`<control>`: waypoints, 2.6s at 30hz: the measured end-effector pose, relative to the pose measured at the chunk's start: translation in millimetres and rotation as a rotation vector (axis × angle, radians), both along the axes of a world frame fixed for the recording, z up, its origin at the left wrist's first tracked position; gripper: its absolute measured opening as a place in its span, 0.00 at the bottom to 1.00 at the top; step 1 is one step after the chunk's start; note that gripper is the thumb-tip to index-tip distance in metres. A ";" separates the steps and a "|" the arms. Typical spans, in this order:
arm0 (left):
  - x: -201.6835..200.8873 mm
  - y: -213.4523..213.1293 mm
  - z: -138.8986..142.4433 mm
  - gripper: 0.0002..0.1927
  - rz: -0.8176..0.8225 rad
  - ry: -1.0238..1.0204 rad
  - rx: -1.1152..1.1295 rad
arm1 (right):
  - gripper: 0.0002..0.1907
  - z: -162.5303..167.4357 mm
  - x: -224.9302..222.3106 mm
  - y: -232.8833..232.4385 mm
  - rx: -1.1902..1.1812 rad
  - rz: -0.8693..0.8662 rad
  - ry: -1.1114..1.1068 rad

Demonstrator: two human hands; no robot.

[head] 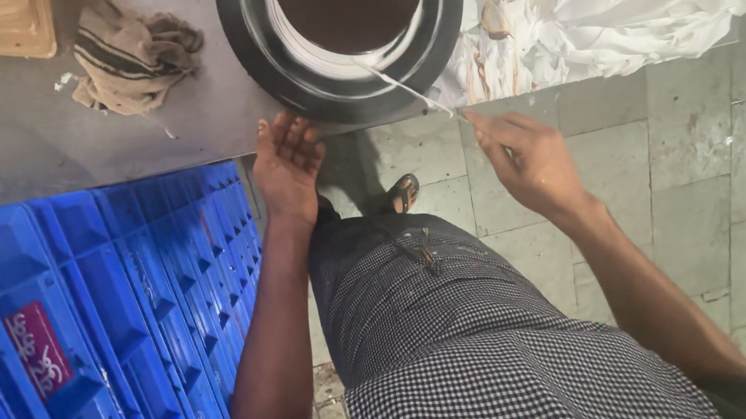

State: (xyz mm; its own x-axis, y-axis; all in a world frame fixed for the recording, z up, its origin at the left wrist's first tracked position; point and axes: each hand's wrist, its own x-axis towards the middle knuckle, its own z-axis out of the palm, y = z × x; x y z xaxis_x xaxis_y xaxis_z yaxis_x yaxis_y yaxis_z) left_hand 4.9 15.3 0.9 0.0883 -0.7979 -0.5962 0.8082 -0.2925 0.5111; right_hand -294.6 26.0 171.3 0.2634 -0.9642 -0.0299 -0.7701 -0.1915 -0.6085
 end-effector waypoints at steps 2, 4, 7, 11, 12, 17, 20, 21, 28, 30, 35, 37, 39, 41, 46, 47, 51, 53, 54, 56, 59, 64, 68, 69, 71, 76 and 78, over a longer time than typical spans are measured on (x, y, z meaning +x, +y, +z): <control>-0.3 -1.3 2.3 0.27 -0.007 -0.025 0.010 | 0.14 -2.8 -6.7 0.4 -0.023 -0.002 -0.045; -3.0 -3.6 5.7 0.26 -0.016 -0.056 0.022 | 0.15 -4.6 -19.3 4.9 0.003 -0.046 -0.024; -11.4 -10.9 13.9 0.22 -0.010 -0.124 0.015 | 0.15 -10.3 -48.0 18.4 0.053 -0.140 -0.097; -26.0 -23.2 26.0 0.16 0.064 -0.288 -0.021 | 0.14 -41.0 -89.3 36.5 0.063 -0.357 -0.410; -29.8 -23.8 27.8 0.16 0.082 -0.344 -0.022 | 0.14 -56.6 -93.9 38.9 0.105 -0.405 -0.472; -32.1 -9.0 27.7 0.14 -0.070 -0.405 0.045 | 0.13 -154.1 -76.7 39.5 0.385 -0.579 -0.673; 2.0 -7.2 35.9 0.08 -0.004 -0.636 -0.168 | 0.15 -181.4 -62.0 62.6 0.554 -0.669 -0.743; 20.4 -13.7 41.5 0.07 0.068 -0.737 -0.303 | 0.16 -183.1 -65.2 78.2 0.570 -0.674 -0.680; 257.6 -151.2 123.7 0.39 -0.069 -2.354 -0.275 | 0.14 -150.2 -68.2 128.4 0.363 -0.854 -0.774; 287.8 -189.0 137.5 0.29 -0.356 -2.200 0.105 | 0.13 -121.5 -73.6 112.4 0.244 -0.780 -0.811; 264.4 -169.9 143.9 0.14 0.198 -2.433 -0.460 | 0.16 -40.8 -81.3 40.1 0.134 -0.536 -1.048; 241.7 -117.3 150.6 0.09 -0.050 -2.610 -0.360 | 0.18 -20.5 -74.0 24.9 0.131 -0.460 -1.034; 215.3 -59.1 163.9 0.12 0.166 -2.588 -0.528 | 0.18 -14.7 -59.2 14.3 0.174 -0.493 -0.887; 177.2 0.2 172.9 0.17 0.372 -2.207 -0.434 | 0.21 -7.7 -55.1 5.5 0.184 -0.496 -0.751; 75.9 107.1 155.7 0.11 0.687 -1.100 -0.354 | 0.29 -18.0 -45.4 -45.4 0.222 -0.421 -0.592; 65.5 114.9 144.1 0.15 0.661 -0.731 -0.435 | 0.27 -20.9 -43.0 -55.6 0.219 -0.366 -0.515; 46.1 116.5 84.1 0.23 0.580 -0.363 0.023 | 0.25 -35.2 -16.4 -84.8 0.259 -0.276 -0.356; 39.2 99.1 54.2 0.23 0.513 -0.263 -0.040 | 0.24 -35.8 -2.0 -91.1 0.266 -0.211 -0.292; 36.4 88.7 42.6 0.22 0.482 -0.224 -0.062 | 0.24 -35.6 7.0 -91.1 0.301 -0.211 -0.282; 27.8 57.6 24.4 0.23 0.388 -0.133 -0.139 | 0.24 -32.1 22.9 -92.3 0.344 -0.222 -0.275; 22.9 3.8 11.8 0.29 0.282 0.080 -0.247 | 0.23 -28.3 45.6 -89.7 0.407 -0.245 -0.335; 37.3 -39.5 10.7 0.36 0.138 0.255 -0.301 | 0.23 -31.1 61.8 -76.2 0.446 -0.299 -0.535; 49.3 -24.7 16.9 0.38 0.089 0.246 -0.351 | 0.23 -43.1 68.7 -56.5 0.416 -0.257 -0.573; 51.4 -17.6 20.9 0.39 0.089 0.246 -0.348 | 0.23 -45.7 71.8 -50.4 0.429 -0.231 -0.586; 55.5 -1.4 33.3 0.39 0.091 0.245 -0.343 | 0.22 -49.4 79.3 -36.5 0.403 -0.140 -0.568; 67.7 53.9 80.4 0.41 0.189 0.172 -0.273 | 0.21 -46.1 100.1 3.6 0.616 -0.034 -0.567; 71.2 75.7 96.7 0.41 0.230 0.213 -0.245 | 0.19 -41.9 106.4 14.0 0.671 0.049 -0.559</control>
State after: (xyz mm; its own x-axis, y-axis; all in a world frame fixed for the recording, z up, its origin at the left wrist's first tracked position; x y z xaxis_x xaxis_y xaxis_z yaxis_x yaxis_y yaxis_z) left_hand 76.1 90.9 97.6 0.1759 -0.8925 -0.4153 0.9337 0.0177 0.3575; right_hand -188.1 40.0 129.4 0.4494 -0.7767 -0.4413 -0.3255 0.3176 -0.8906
